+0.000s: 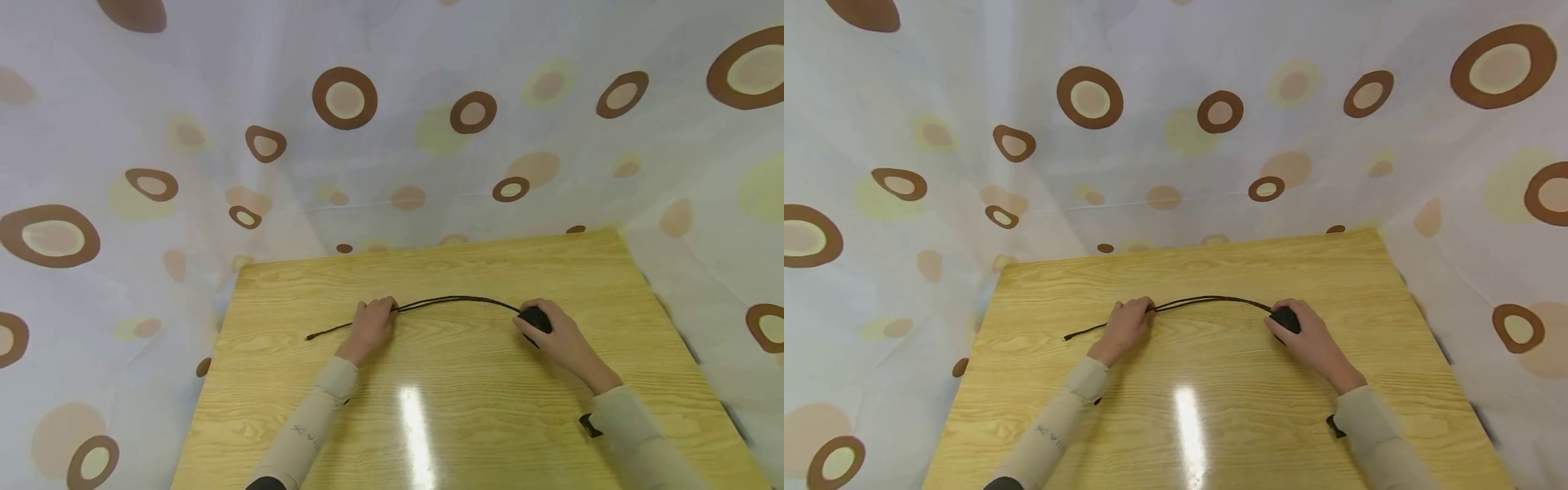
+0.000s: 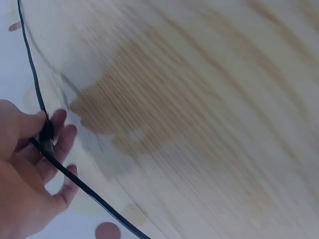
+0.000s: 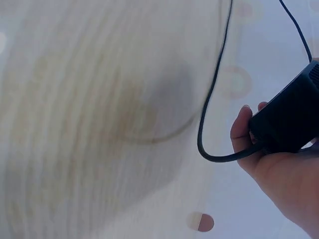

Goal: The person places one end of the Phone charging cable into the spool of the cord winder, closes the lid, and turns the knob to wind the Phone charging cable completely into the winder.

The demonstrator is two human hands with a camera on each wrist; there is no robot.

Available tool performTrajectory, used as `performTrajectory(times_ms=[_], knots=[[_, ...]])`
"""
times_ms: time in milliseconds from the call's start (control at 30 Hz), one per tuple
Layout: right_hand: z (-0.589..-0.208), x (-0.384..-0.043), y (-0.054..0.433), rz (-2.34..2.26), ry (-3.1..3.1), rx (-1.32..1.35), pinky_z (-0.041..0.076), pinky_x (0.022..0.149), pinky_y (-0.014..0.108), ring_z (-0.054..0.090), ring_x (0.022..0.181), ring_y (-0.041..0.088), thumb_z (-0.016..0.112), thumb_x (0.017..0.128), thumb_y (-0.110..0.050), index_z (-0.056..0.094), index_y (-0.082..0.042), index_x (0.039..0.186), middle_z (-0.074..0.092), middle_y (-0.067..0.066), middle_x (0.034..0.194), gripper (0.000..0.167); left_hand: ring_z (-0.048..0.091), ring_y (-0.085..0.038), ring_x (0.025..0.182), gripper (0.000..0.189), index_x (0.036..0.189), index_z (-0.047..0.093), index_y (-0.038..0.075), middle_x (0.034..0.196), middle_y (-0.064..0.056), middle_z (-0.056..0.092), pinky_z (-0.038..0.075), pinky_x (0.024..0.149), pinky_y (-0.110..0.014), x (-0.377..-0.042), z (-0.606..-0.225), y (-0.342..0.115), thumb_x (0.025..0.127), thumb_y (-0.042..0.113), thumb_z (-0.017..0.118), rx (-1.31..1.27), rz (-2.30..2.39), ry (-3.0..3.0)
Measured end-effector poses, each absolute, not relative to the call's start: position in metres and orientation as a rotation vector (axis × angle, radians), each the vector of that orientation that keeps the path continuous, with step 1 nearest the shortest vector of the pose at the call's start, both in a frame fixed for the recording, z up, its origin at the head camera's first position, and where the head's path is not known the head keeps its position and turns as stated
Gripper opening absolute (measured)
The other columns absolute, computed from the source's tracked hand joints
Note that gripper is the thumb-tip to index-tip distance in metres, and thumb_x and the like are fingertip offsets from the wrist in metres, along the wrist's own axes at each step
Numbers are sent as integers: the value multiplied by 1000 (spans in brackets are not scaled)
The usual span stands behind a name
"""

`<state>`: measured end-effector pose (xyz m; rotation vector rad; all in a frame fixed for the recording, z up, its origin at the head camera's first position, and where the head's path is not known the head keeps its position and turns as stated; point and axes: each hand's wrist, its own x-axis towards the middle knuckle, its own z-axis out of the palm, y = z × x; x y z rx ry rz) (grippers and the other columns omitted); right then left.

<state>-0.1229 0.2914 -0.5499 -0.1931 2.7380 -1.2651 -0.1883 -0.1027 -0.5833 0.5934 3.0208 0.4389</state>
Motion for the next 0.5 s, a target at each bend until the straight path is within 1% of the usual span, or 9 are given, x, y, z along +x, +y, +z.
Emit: performTrajectory(times_ms=[67,133,233,267,333,400,500], knots=[[-546,-126,296,-1281,2716,-159,54,89,48,62,118,39,57,108,-50,55,-10,143,56,22,142,53,74,-25,106,23,124,71,11,117,-6,78,53,93,-48,-184,-583,-110,111,21,55,602,485,2978],[-544,-130,300,-1297,2693,-124,54,84,43,63,115,39,56,108,-51,54,-11,144,56,23,142,55,74,-25,106,25,125,72,10,117,-7,78,56,94,-48,-179,-583,-117,111,21,56,610,557,2931],[-540,-134,305,-1312,2666,-82,54,79,37,63,112,37,53,108,-54,52,-11,147,57,25,141,58,74,-25,103,26,123,74,7,115,-9,77,59,91,-46,-174,-583,-128,111,20,55,611,675,2842],[-539,-135,307,-1315,2658,-70,54,79,37,63,111,36,53,108,-55,52,-11,147,58,25,141,59,74,-23,101,25,121,74,6,113,-9,77,59,87,-43,-173,-582,-132,111,20,55,614,725,2806],[-538,-137,310,-1314,2647,-57,53,81,38,62,115,37,52,108,-56,51,-11,148,57,25,142,61,72,-18,97,26,119,75,7,111,-8,77,58,85,-38,-169,-580,-139,112,19,54,598,802,2730],[-537,-140,313,-1318,2635,-52,53,85,40,59,120,37,50,108,-57,51,-9,149,56,24,144,63,67,-14,91,26,117,75,9,108,-6,77,55,81,-34,-166,-577,-146,112,20,53,567,872,2647],[-538,-144,319,-1336,2605,-36,52,89,40,57,126,38,48,109,-57,48,-8,152,52,24,148,65,58,-9,78,27,116,75,10,97,-4,74,49,73,-28,-159,-573,-157,113,21,51,531,928,2531]])
